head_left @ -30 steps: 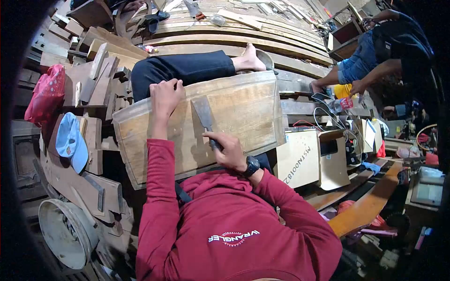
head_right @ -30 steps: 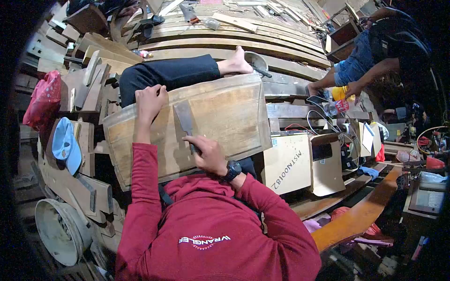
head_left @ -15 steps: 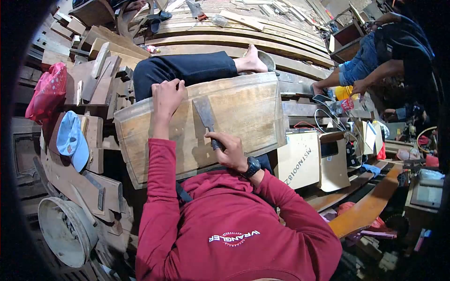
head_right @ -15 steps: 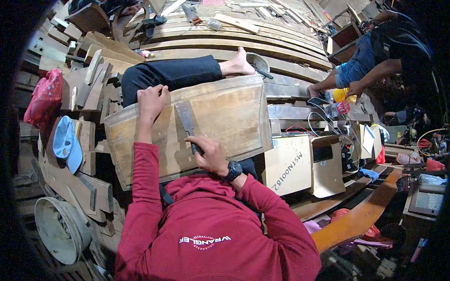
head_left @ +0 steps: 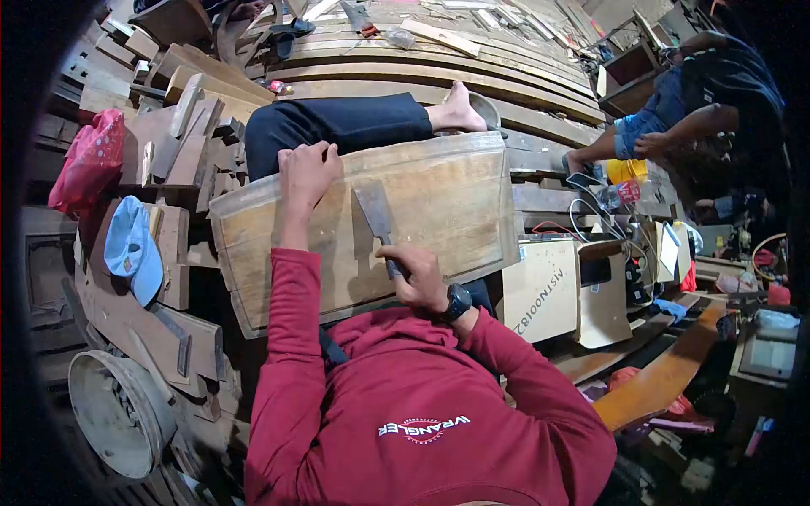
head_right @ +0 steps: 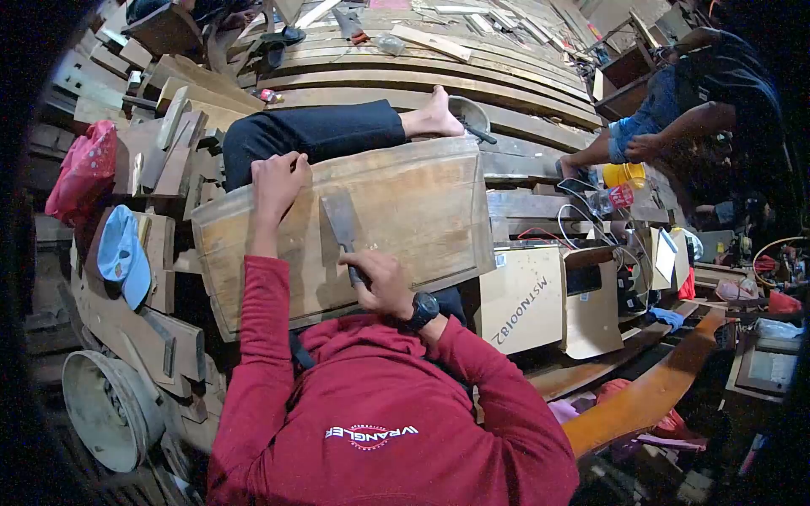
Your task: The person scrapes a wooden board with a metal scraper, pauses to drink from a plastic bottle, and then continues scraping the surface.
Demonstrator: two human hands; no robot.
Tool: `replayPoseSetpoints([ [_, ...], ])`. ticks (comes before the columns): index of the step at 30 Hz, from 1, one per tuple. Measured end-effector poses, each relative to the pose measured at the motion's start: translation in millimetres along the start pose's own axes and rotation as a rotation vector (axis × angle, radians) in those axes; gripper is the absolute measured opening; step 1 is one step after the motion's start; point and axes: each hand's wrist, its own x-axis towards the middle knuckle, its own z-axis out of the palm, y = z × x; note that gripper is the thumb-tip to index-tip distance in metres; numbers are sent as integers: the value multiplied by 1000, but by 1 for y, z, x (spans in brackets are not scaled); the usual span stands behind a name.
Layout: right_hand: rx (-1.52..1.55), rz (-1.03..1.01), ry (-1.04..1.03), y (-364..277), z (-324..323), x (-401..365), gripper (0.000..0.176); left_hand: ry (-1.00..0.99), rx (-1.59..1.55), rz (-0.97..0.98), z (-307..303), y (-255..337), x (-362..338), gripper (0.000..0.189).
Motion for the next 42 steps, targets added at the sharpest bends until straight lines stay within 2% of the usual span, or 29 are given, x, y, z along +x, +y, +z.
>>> replayPoseSetpoints([
  [4,0,33,77,-5,5,11,34,18,0,13,3,-1,0,33],
  [7,45,-29,60,-3,-3,4,37,44,0,26,5,-5,0,33],
  [8,13,55,-6,-5,-2,2,40,51,-7,32,6,-5,-1,34],
  [11,1,65,29,-7,2,10,41,10,11,16,5,-4,0,34],
  [12,34,35,-3,-2,-5,8,40,9,13,16,3,-2,1,34],
  [15,41,-32,70,-3,-1,6,39,4,28,10,1,-1,1,33],
  [16,16,40,49,-12,-1,9,40,-4,36,12,2,-3,1,33],
  [19,25,47,83,-4,6,10,39,7,24,20,3,-2,1,33],
  [22,41,-45,42,1,-5,2,37,30,21,24,5,-3,1,33],
  [26,10,6,26,2,0,5,36,-6,16,19,4,-3,0,33],
  [29,42,-49,101,-1,1,4,39,10,14,14,3,-2,1,33],
  [30,-7,49,47,-2,3,3,39,5,19,14,2,-1,0,34],
  [33,-35,29,94,1,8,8,37,-27,28,-5,2,-1,0,34],
  [37,45,-39,5,-4,-8,-1,37,-3,-5,14,-1,1,1,35],
  [41,5,46,83,-8,4,12,36,6,20,15,0,-1,-1,34],
  [42,35,-10,88,-2,0,10,40,25,25,18,1,-1,-1,33],
])
